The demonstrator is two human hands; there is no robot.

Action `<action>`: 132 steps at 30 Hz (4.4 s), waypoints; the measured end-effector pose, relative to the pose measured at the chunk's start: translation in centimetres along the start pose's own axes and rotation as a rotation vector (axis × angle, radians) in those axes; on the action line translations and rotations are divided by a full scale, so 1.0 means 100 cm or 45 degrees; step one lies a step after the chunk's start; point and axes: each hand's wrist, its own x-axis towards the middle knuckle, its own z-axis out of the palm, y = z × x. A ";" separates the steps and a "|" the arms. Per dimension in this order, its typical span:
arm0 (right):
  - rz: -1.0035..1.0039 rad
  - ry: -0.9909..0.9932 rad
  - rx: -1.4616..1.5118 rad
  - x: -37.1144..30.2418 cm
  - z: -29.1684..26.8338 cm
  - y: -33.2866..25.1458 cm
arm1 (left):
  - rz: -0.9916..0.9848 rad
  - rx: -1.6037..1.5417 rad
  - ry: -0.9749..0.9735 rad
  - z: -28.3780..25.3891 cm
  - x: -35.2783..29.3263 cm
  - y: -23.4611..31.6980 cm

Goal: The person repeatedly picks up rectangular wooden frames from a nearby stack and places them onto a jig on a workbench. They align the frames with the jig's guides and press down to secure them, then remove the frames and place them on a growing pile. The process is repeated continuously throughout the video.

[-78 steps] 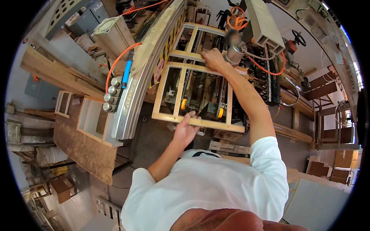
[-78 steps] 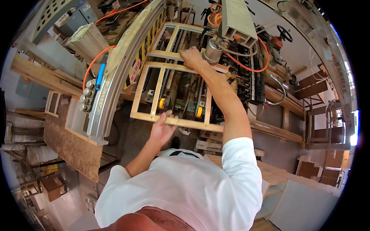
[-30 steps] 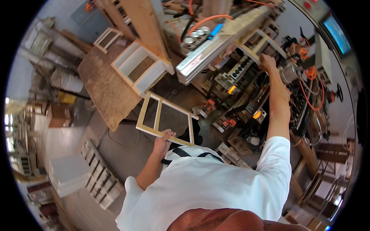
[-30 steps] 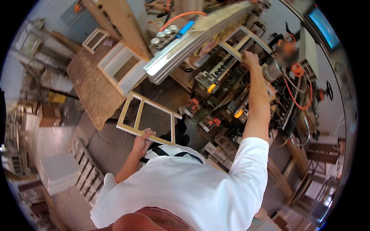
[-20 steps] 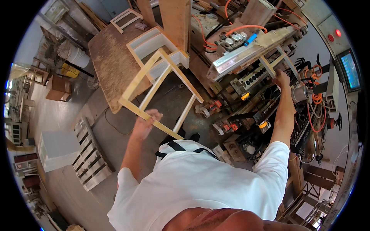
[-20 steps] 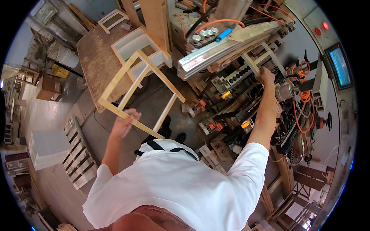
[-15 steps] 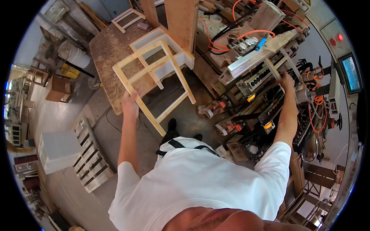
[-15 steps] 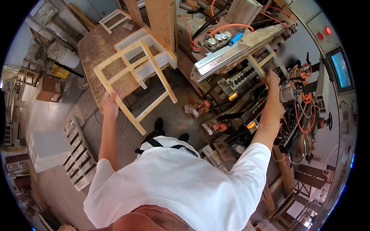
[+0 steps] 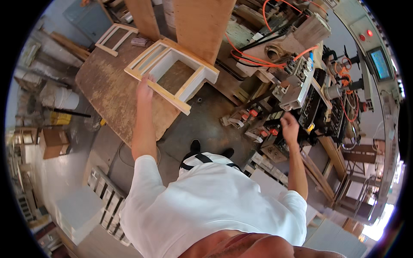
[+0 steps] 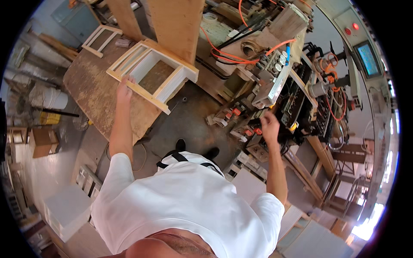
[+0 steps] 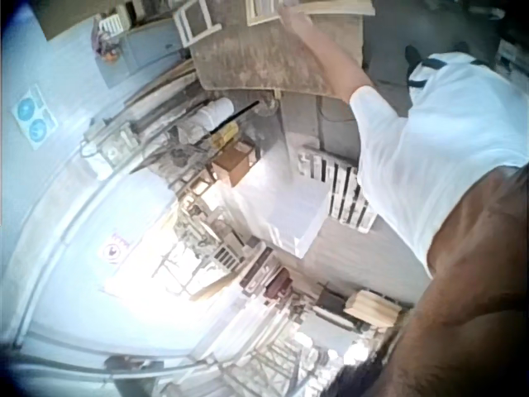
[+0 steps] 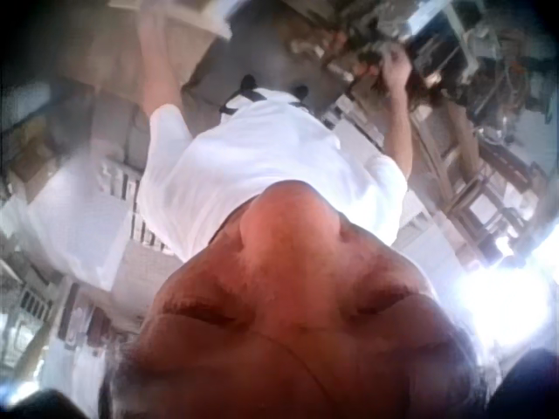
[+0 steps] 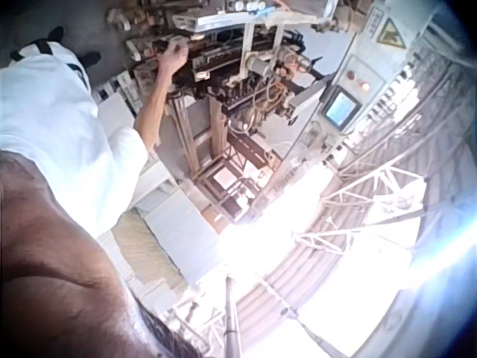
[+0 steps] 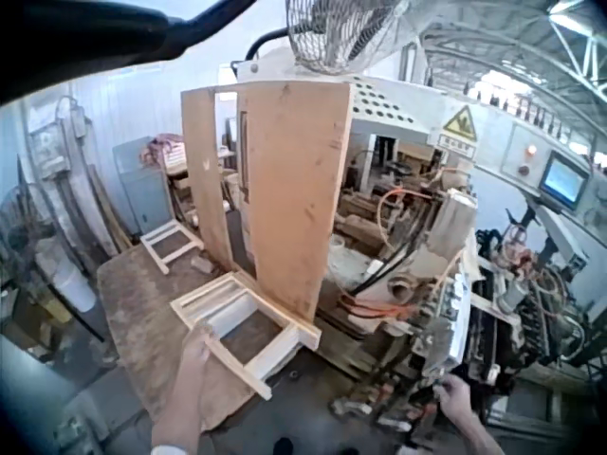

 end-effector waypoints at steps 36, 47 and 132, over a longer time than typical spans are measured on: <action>0.264 1.144 -1.324 -0.460 -0.256 -0.218 | 0.816 1.760 -1.700 0.117 -0.339 -0.242; 1.685 1.441 -2.049 -0.802 -0.327 -0.392 | 0.092 1.414 -2.764 0.113 -0.590 -0.355; -0.343 0.042 -0.381 0.003 -0.159 0.041 | -1.215 -0.016 -1.103 0.374 -0.326 -0.276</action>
